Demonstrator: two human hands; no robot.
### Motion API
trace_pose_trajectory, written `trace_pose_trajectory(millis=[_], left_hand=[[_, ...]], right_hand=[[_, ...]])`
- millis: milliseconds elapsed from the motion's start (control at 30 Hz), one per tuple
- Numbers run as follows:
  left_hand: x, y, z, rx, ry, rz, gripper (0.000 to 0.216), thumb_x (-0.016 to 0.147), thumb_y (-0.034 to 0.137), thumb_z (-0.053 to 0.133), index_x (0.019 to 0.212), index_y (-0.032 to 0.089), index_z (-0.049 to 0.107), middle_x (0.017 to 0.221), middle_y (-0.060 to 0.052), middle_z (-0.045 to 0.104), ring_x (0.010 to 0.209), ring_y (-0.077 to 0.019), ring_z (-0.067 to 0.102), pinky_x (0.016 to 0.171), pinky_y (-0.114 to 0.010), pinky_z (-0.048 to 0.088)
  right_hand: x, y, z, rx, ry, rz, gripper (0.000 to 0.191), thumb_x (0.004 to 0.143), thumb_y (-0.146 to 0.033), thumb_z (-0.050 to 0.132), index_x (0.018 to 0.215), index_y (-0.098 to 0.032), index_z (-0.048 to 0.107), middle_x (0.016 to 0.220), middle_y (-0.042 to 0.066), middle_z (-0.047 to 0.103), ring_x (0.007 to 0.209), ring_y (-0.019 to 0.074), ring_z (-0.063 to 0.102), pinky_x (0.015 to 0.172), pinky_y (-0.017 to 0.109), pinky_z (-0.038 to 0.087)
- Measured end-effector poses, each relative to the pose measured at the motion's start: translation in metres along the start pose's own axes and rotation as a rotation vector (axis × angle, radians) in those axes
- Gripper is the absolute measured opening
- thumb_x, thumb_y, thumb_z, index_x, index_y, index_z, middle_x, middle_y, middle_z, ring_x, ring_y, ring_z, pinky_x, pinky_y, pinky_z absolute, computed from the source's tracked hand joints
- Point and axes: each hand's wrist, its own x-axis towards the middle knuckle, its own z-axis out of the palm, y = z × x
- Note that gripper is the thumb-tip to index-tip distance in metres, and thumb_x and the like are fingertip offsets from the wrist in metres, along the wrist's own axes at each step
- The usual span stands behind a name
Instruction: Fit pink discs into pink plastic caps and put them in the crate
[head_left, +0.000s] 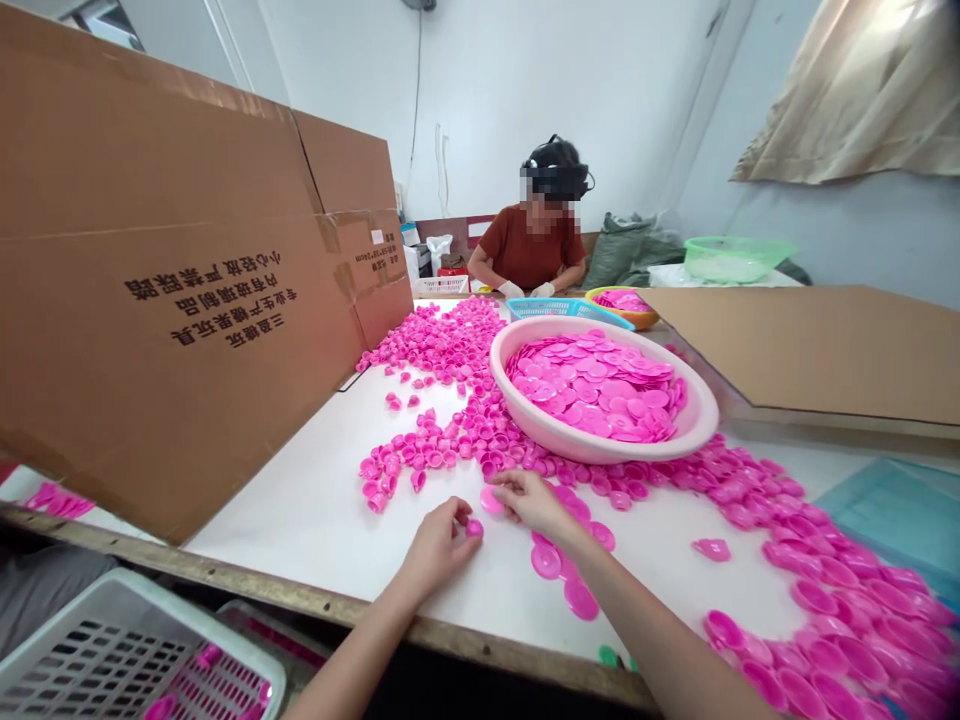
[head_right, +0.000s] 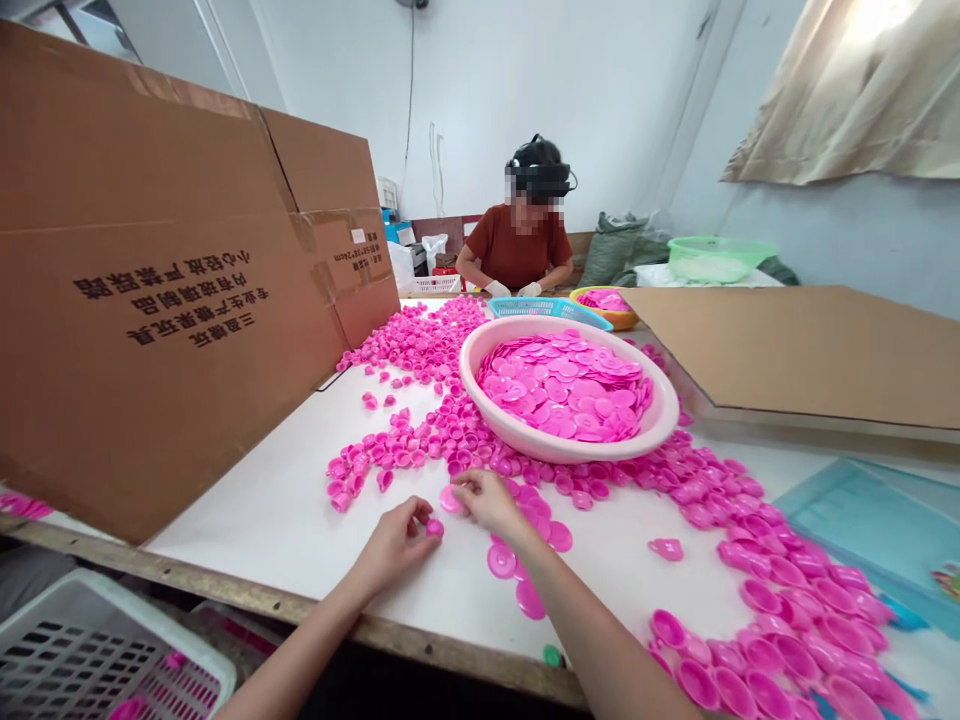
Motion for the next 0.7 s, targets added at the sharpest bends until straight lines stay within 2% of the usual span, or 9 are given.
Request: trace_pose_trajectory(millis=[67,133,267,400,500,567,633,700], left_hand=[[-0.001,0.003,0.005,-0.067,0.002,-0.033,0.032,0.071,0.033,0.051,0.099,0.021,0.042,0.08,0.001,0.058,0.061,-0.0103,0.049,0.057,-0.022,0.038],[0.0,0.002,0.007,-0.09,0.01,-0.041,0.038,0.069,0.035,0.054,0.102,0.021,0.038,0.077,0.001,0.057,0.058,-0.0099,0.049,0.054,-0.022,0.037],[0.001,-0.001,0.009,-0.073,0.029,-0.036,0.038,0.069,0.032,0.055,0.101,0.021,0.037,0.074,0.002,0.057,0.058,-0.0098,0.05,0.054,-0.021,0.036],[-0.002,0.0,0.01,-0.081,0.035,-0.027,0.036,0.07,0.03,0.053,0.1,0.021,0.038,0.071,0.003,0.057,0.056,-0.0093,0.051,0.052,-0.02,0.035],[-0.003,0.001,0.005,-0.123,0.014,0.001,0.039,0.068,0.032,0.056,0.101,0.02,0.039,0.073,0.002,0.058,0.057,-0.0092,0.052,0.052,-0.02,0.036],[0.001,0.002,-0.001,-0.148,-0.05,0.003,0.042,0.066,0.037,0.058,0.101,0.02,0.041,0.071,0.002,0.059,0.058,-0.01,0.053,0.052,-0.02,0.036],[0.011,0.004,-0.005,-0.116,-0.093,-0.044,0.037,0.071,0.045,0.05,0.097,0.019,0.045,0.065,0.002,0.059,0.057,-0.0112,0.053,0.053,-0.021,0.036],[0.024,0.007,-0.005,-0.002,-0.043,-0.12,0.033,0.079,0.047,0.035,0.092,0.019,0.048,0.062,0.001,0.058,0.059,-0.0129,0.053,0.056,-0.024,0.035]], right_hand=[[-0.001,0.005,0.01,0.039,-0.105,0.031,0.02,0.075,-0.022,0.051,0.091,-0.013,0.056,0.051,-0.003,0.051,0.043,0.0083,0.049,0.04,0.018,0.037],[-0.001,0.011,0.019,-0.002,-0.145,0.027,0.017,0.075,-0.021,0.051,0.087,-0.013,0.058,0.048,-0.003,0.051,0.041,0.008,0.048,0.038,0.017,0.036],[-0.003,0.012,0.028,-0.172,-0.126,-0.058,0.017,0.076,-0.02,0.047,0.079,-0.013,0.062,0.044,-0.002,0.052,0.04,0.0083,0.049,0.04,0.017,0.035],[-0.007,0.006,0.029,-0.269,-0.094,-0.144,0.014,0.074,-0.02,0.049,0.08,-0.014,0.061,0.054,0.001,0.059,0.05,0.0108,0.055,0.049,0.019,0.039],[-0.008,0.006,0.029,-0.273,-0.09,-0.118,0.012,0.073,-0.019,0.05,0.079,-0.015,0.06,0.058,0.002,0.061,0.052,0.0111,0.056,0.05,0.019,0.04],[-0.008,0.009,0.03,-0.247,-0.091,-0.082,0.009,0.073,-0.017,0.05,0.076,-0.015,0.058,0.059,0.002,0.062,0.05,0.0106,0.056,0.046,0.018,0.039],[-0.008,0.011,0.031,-0.213,-0.096,-0.069,0.006,0.072,-0.016,0.051,0.072,-0.014,0.056,0.06,0.003,0.062,0.049,0.0102,0.056,0.043,0.017,0.038],[-0.009,0.013,0.031,-0.166,-0.104,-0.064,0.005,0.072,-0.016,0.052,0.07,-0.014,0.055,0.062,0.003,0.063,0.049,0.01,0.057,0.042,0.016,0.039]])
